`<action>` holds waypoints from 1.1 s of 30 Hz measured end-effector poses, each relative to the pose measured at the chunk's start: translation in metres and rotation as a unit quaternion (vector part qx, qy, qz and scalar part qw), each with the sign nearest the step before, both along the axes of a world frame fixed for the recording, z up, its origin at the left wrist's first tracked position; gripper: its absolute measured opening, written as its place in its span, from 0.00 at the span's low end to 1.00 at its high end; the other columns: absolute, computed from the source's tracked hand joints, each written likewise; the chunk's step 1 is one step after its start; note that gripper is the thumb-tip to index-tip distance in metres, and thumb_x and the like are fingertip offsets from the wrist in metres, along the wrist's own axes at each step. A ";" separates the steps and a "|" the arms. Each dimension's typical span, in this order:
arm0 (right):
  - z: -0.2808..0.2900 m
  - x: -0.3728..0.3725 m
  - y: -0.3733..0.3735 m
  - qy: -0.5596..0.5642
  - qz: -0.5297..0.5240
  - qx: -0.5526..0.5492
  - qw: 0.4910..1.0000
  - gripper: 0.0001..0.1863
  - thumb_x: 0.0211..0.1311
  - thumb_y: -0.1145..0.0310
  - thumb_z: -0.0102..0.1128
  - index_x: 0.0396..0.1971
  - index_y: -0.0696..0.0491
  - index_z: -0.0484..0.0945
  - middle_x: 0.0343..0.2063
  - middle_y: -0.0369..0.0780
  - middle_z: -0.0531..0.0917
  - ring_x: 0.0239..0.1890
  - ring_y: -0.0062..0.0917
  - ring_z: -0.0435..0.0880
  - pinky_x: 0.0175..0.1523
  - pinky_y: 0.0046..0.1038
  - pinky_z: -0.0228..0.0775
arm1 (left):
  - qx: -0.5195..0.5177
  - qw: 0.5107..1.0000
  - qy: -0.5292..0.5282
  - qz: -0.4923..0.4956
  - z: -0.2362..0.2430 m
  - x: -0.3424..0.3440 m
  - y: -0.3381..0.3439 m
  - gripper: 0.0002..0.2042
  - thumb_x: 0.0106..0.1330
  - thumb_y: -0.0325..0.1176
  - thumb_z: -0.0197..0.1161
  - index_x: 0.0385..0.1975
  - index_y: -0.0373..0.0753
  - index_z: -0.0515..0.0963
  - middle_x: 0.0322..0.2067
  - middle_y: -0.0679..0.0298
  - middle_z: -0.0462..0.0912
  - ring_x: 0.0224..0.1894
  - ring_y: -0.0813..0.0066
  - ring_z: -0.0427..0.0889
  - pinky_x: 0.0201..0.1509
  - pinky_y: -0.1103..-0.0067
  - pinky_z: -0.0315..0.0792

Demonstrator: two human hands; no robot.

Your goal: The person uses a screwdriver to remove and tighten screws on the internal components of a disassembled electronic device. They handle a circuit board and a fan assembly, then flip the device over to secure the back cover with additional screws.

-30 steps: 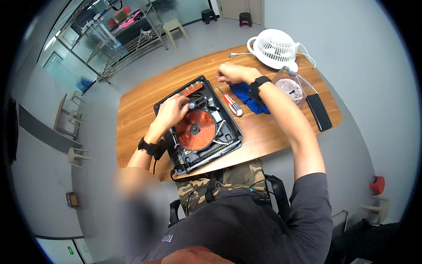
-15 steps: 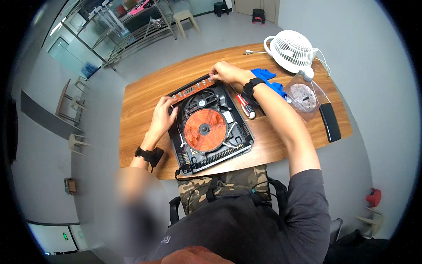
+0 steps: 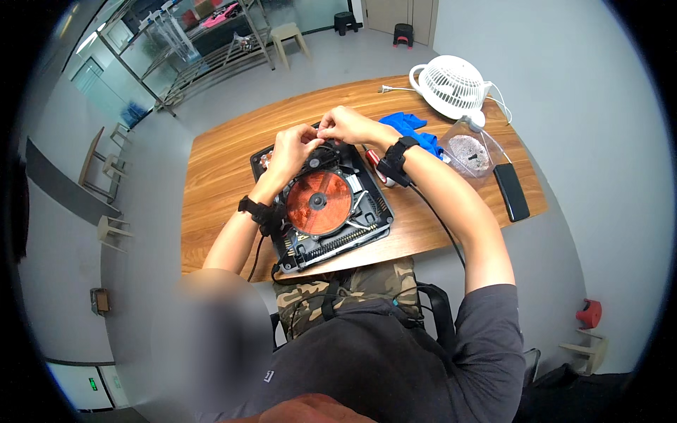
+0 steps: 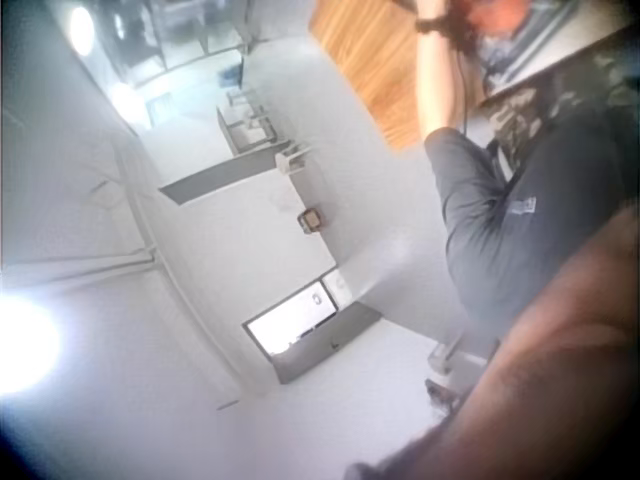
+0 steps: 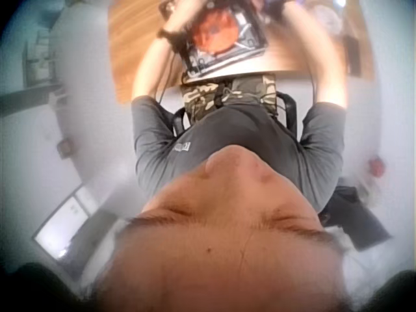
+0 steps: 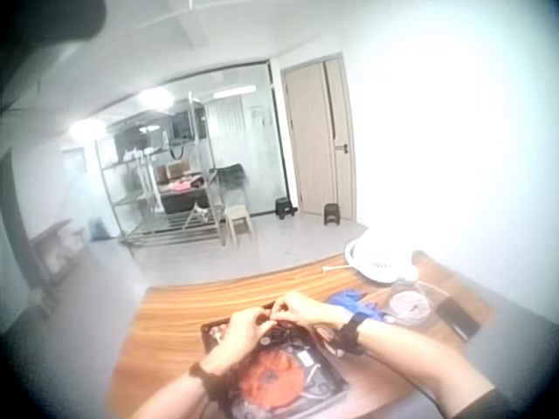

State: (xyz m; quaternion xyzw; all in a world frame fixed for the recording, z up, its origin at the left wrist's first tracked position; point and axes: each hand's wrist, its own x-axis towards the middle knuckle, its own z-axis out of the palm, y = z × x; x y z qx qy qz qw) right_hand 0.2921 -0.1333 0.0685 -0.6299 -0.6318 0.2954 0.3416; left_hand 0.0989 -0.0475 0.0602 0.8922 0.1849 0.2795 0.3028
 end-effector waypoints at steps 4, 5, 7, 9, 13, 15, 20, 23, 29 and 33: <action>-0.006 -0.009 -0.002 -0.028 -0.017 0.013 0.999 0.11 0.64 0.68 0.68 0.37 0.61 0.86 0.23 0.40 0.87 0.22 0.20 0.83 0.30 0.26 0.75 | -0.011 1.000 0.015 0.016 0.001 -0.005 -0.009 0.11 0.63 0.32 0.74 0.40 0.31 0.85 0.34 0.49 0.89 0.37 0.59 0.91 0.42 0.69 0.82; -0.008 -0.012 -0.002 -0.022 -0.020 0.015 0.999 0.12 0.64 0.66 0.68 0.36 0.61 0.86 0.22 0.40 0.87 0.21 0.20 0.83 0.30 0.26 0.75 | -0.006 1.000 0.012 0.020 -0.003 -0.006 -0.008 0.10 0.64 0.31 0.73 0.39 0.31 0.85 0.33 0.49 0.89 0.36 0.56 0.90 0.42 0.68 0.82; -0.010 -0.016 -0.003 -0.003 -0.013 0.013 1.000 0.10 0.66 0.67 0.67 0.34 0.60 0.86 0.22 0.37 0.85 0.21 0.17 0.80 0.28 0.24 0.72 | 0.012 1.000 0.010 0.023 -0.009 -0.009 -0.007 0.09 0.64 0.30 0.71 0.39 0.32 0.86 0.33 0.48 0.88 0.36 0.53 0.90 0.42 0.67 0.82; -0.011 -0.017 -0.008 0.018 -0.002 0.008 1.000 0.14 0.70 0.64 0.62 0.33 0.59 0.87 0.22 0.36 0.84 0.22 0.16 0.80 0.27 0.23 0.71 | 0.039 0.999 0.013 0.023 -0.014 -0.012 -0.007 0.08 0.64 0.29 0.70 0.39 0.32 0.86 0.33 0.47 0.88 0.37 0.51 0.89 0.43 0.66 0.81; -0.003 -0.023 -0.018 0.015 0.025 -0.006 1.000 0.19 0.73 0.57 0.57 0.35 0.58 0.87 0.23 0.36 0.85 0.22 0.16 0.82 0.29 0.25 0.73 | 0.040 0.998 0.033 0.031 -0.008 -0.023 -0.009 0.09 0.68 0.31 0.67 0.40 0.32 0.86 0.35 0.47 0.88 0.40 0.51 0.89 0.46 0.66 0.81; 0.004 -0.019 -0.024 -0.053 -0.010 -0.030 0.998 0.18 0.71 0.57 0.59 0.35 0.59 0.87 0.24 0.40 0.86 0.24 0.23 0.85 0.31 0.29 0.75 | 0.055 0.998 0.023 0.030 -0.013 -0.030 -0.005 0.09 0.68 0.31 0.66 0.39 0.31 0.85 0.36 0.47 0.88 0.40 0.50 0.89 0.46 0.66 0.81; -0.015 0.030 -0.050 -0.372 -0.106 -0.135 0.912 0.16 0.66 0.61 0.59 0.39 0.58 0.86 0.37 0.54 0.87 0.44 0.47 0.88 0.49 0.43 0.79 | 0.102 0.994 0.000 0.037 -0.026 -0.042 0.007 0.09 0.64 0.30 0.65 0.37 0.31 0.85 0.34 0.49 0.88 0.39 0.51 0.88 0.45 0.66 0.81; -0.029 0.029 -0.071 -0.381 -0.108 -0.216 0.892 0.16 0.66 0.59 0.60 0.40 0.57 0.87 0.42 0.54 0.88 0.47 0.49 0.87 0.53 0.45 0.79 | 0.100 0.994 0.026 0.040 -0.025 -0.051 0.008 0.08 0.62 0.30 0.65 0.36 0.32 0.85 0.33 0.51 0.87 0.37 0.53 0.87 0.45 0.66 0.81; -0.032 0.005 -0.072 -0.328 -0.116 -0.327 0.879 0.17 0.64 0.58 0.63 0.39 0.57 0.88 0.36 0.49 0.90 0.41 0.40 0.90 0.46 0.39 0.82 | 0.081 0.996 0.022 0.027 -0.039 -0.055 0.012 0.07 0.60 0.29 0.67 0.35 0.34 0.86 0.33 0.52 0.86 0.37 0.57 0.88 0.45 0.67 0.81; -0.054 0.009 -0.073 -0.336 -0.109 -0.306 0.884 0.19 0.63 0.59 0.65 0.43 0.60 0.87 0.41 0.50 0.90 0.42 0.39 0.91 0.47 0.37 0.83 | 0.061 0.998 0.027 0.020 -0.040 -0.053 0.010 0.07 0.61 0.29 0.67 0.36 0.35 0.87 0.34 0.52 0.86 0.37 0.57 0.88 0.45 0.68 0.81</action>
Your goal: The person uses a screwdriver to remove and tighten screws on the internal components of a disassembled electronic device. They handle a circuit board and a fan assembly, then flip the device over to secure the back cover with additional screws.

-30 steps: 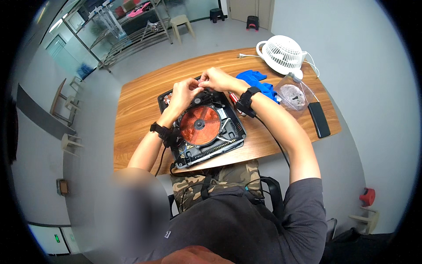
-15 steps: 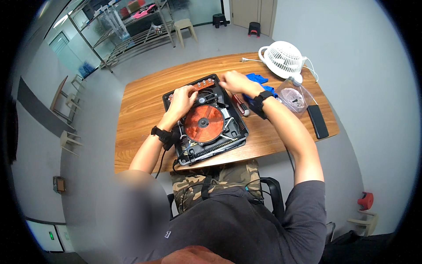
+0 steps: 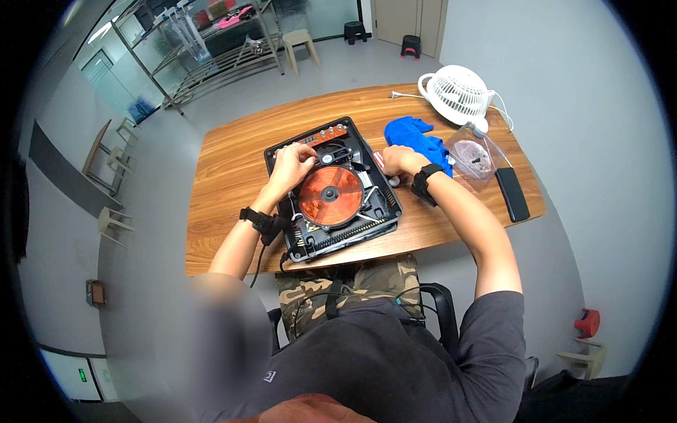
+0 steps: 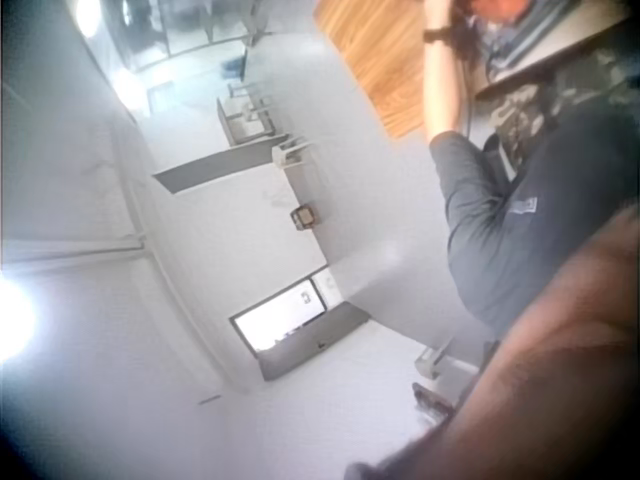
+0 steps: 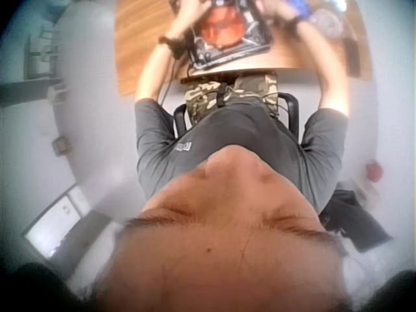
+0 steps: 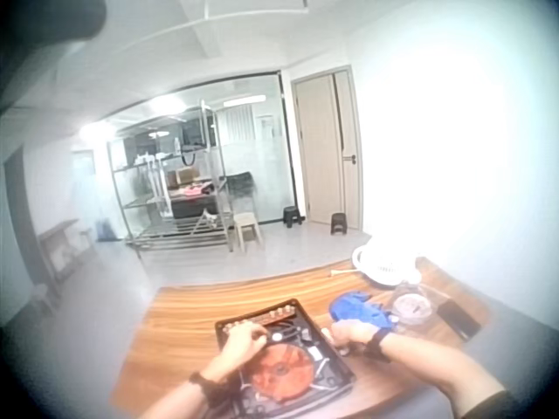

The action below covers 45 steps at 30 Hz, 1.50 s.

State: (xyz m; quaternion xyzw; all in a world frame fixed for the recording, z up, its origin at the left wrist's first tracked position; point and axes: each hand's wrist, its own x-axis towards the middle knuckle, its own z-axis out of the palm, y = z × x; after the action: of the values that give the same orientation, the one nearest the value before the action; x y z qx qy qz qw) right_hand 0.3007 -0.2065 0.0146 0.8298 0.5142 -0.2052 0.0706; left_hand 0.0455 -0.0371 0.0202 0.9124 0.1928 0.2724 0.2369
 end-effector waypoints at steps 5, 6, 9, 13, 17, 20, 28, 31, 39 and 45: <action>-0.001 0.006 0.002 0.009 0.000 0.061 0.998 0.22 0.65 0.55 0.61 0.39 0.63 0.85 0.35 0.55 0.88 0.40 0.45 0.90 0.44 0.40 0.82 | -0.006 1.000 0.000 0.021 -0.010 -0.008 0.007 0.08 0.64 0.30 0.67 0.38 0.34 0.87 0.33 0.51 0.87 0.37 0.57 0.88 0.45 0.68 0.81; -0.008 0.022 0.002 0.012 -0.021 0.093 0.995 0.24 0.67 0.53 0.59 0.39 0.63 0.85 0.35 0.56 0.88 0.41 0.46 0.90 0.45 0.41 0.82 | -0.013 1.000 0.006 0.024 -0.010 -0.006 0.007 0.08 0.64 0.31 0.67 0.38 0.34 0.87 0.33 0.51 0.88 0.37 0.57 0.88 0.45 0.68 0.81; 0.008 0.041 0.007 -0.024 0.020 0.230 0.973 0.23 0.66 0.54 0.56 0.38 0.62 0.86 0.34 0.57 0.87 0.41 0.51 0.88 0.50 0.46 0.79 | -0.050 0.998 0.014 0.038 -0.010 -0.008 0.012 0.09 0.64 0.31 0.68 0.39 0.34 0.87 0.34 0.51 0.89 0.37 0.61 0.89 0.45 0.71 0.81; 0.065 0.045 0.008 -0.004 0.058 0.319 0.946 0.22 0.64 0.55 0.62 0.41 0.61 0.85 0.37 0.57 0.86 0.43 0.52 0.86 0.53 0.44 0.77 | -0.127 0.990 -0.030 0.052 -0.011 -0.010 0.018 0.08 0.62 0.30 0.69 0.38 0.34 0.88 0.33 0.53 0.90 0.37 0.65 0.90 0.44 0.73 0.82; 0.086 0.039 0.009 0.109 0.183 0.329 0.920 0.25 0.63 0.51 0.69 0.43 0.61 0.84 0.36 0.53 0.86 0.42 0.44 0.86 0.50 0.40 0.76 | -0.125 0.988 -0.063 0.062 -0.005 -0.008 0.011 0.08 0.62 0.25 0.70 0.40 0.33 0.87 0.34 0.55 0.90 0.37 0.69 0.90 0.45 0.75 0.82; 0.086 0.023 0.013 0.116 0.214 0.309 0.920 0.26 0.62 0.50 0.71 0.43 0.60 0.85 0.35 0.51 0.87 0.40 0.41 0.86 0.47 0.38 0.76 | -0.156 0.982 -0.081 0.073 0.001 -0.008 0.007 0.08 0.63 0.24 0.70 0.40 0.32 0.87 0.34 0.56 0.91 0.37 0.71 0.90 0.45 0.77 0.82; 0.072 0.007 0.020 0.152 0.222 0.317 0.909 0.23 0.62 0.52 0.70 0.40 0.59 0.86 0.33 0.49 0.87 0.38 0.41 0.86 0.46 0.37 0.76 | -0.160 0.983 -0.062 0.063 0.000 -0.010 0.003 0.07 0.62 0.24 0.72 0.39 0.32 0.87 0.34 0.56 0.91 0.37 0.73 0.90 0.45 0.76 0.82; 0.073 0.003 0.020 0.152 0.225 0.322 0.907 0.23 0.62 0.52 0.70 0.40 0.59 0.86 0.33 0.49 0.87 0.38 0.41 0.86 0.46 0.37 0.76 | -0.146 0.986 -0.054 0.065 -0.003 -0.010 0.003 0.07 0.61 0.24 0.72 0.39 0.33 0.87 0.34 0.56 0.91 0.37 0.71 0.90 0.44 0.76 0.83; 0.070 0.008 0.020 0.149 0.230 0.319 0.907 0.23 0.62 0.51 0.70 0.40 0.60 0.86 0.34 0.50 0.87 0.39 0.41 0.86 0.47 0.37 0.76 | -0.127 0.989 -0.036 0.068 -0.001 -0.009 0.000 0.07 0.61 0.24 0.72 0.38 0.33 0.87 0.34 0.55 0.91 0.37 0.70 0.90 0.44 0.75 0.83; 0.067 0.010 0.019 0.152 0.231 0.318 0.907 0.23 0.63 0.51 0.69 0.40 0.60 0.86 0.33 0.50 0.87 0.38 0.41 0.85 0.46 0.37 0.76 | -0.123 0.990 -0.027 0.069 -0.002 -0.006 -0.001 0.07 0.61 0.24 0.72 0.38 0.33 0.87 0.34 0.55 0.90 0.36 0.70 0.90 0.43 0.75 0.83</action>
State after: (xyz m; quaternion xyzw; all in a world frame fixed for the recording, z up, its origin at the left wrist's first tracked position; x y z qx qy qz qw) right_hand 0.3104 -0.1874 0.0812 0.6248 0.7342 -0.1325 -0.2301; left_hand 0.0394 -0.0381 0.0184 0.8534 0.2805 0.2867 0.3329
